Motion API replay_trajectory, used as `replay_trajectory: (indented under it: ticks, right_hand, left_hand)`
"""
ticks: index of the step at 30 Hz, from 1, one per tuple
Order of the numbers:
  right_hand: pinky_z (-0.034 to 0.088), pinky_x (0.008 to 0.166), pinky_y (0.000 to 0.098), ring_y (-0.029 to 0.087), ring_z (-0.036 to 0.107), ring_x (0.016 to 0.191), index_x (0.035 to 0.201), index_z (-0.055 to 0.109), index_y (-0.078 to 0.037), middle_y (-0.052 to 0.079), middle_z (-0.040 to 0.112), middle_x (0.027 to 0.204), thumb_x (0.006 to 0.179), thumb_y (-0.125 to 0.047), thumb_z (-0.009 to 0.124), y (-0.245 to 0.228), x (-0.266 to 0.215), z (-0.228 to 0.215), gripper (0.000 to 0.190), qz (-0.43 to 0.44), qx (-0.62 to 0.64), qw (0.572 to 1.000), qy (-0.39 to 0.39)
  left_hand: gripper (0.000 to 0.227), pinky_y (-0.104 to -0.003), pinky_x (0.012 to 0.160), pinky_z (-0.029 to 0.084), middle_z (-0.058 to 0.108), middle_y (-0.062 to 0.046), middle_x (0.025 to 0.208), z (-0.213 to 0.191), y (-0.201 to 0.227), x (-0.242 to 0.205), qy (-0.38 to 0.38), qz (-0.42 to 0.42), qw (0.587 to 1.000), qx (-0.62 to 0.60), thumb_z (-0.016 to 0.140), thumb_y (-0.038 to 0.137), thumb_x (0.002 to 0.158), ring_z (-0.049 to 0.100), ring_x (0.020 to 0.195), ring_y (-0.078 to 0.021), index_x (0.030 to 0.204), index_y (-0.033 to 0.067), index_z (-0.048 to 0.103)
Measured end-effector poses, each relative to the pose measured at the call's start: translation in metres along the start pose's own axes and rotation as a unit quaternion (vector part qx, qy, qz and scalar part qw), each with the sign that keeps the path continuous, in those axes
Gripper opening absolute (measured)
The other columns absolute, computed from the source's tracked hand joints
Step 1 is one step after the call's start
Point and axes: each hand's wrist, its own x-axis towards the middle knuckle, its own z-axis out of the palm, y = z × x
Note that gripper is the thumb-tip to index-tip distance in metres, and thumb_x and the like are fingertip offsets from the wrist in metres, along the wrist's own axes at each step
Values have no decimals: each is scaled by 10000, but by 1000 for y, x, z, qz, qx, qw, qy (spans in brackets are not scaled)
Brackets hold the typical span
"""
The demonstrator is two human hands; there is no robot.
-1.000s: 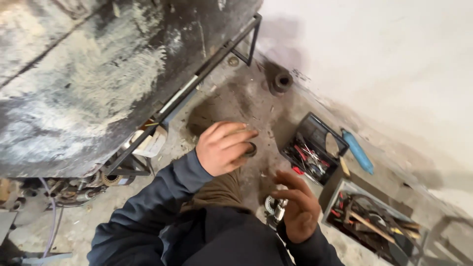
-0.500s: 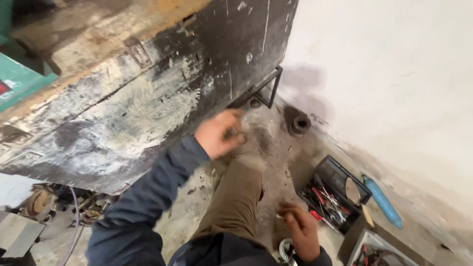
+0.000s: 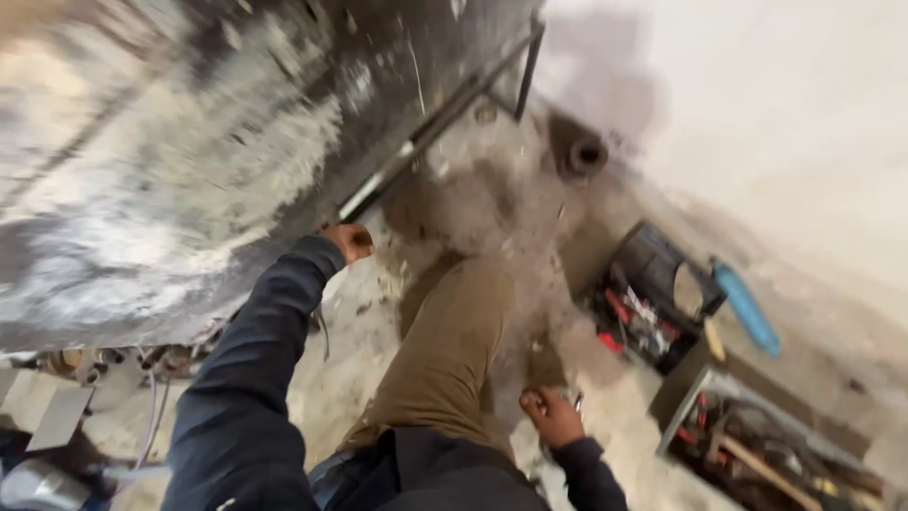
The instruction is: The person sits on the workshop floor and works on an electric starter motor. They fit the armature into the stator housing, press the parts together by hand, and tap the assembly with a mallet to seat the components, handling the motor housing, armature, and drive gear.
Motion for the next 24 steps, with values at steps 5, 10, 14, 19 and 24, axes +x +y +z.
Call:
replay_trajectory:
  ticks: [5,10,14,19,24]
  right_hand:
    - [591,776,364,241,765,876,1118,733,-99,86,799,993,936,-412,653,37,10,17,371,57,-15,997,-44]
    - [597,790,353,230,773,912,1174,709,-91,92,799,1015,916,-399,669,97,19,52,404,124,90,988,-22]
    - [592,795,348,223,767,919,1179,723,-96,95,792,1036,918,-397,665,127,15,84,402,208,82,975,-7]
    - [583,799,353,257,780,845,1171,717,-80,121,807,990,913,-347,664,166,-12,144,375,331,150,930,51]
    - [557,786,343,256,751,883,1149,725,-52,144,767,987,885,-304,715,253,-94,249,365,368,85,925,52]
  left_hand:
    - [412,-474,918,568,756,-123,1088,106,-67,16,-64,-119,990,46,737,436,873,711,1016,-337,1143,125,720]
    - [379,-447,927,573,768,-132,1041,185,-124,84,-62,-120,987,86,752,421,826,725,1011,-342,1062,124,743]
    - [517,-453,963,541,733,-165,1143,218,-160,174,-70,-121,986,93,811,388,749,692,1081,-362,1173,110,713]
    - [835,-495,1066,443,508,-218,1463,243,-172,284,-48,-131,980,144,794,415,844,501,1306,-430,1519,120,402]
    - [861,-557,1047,404,275,-239,1590,255,-167,362,-35,-173,975,135,804,242,846,353,1391,-486,1550,173,313]
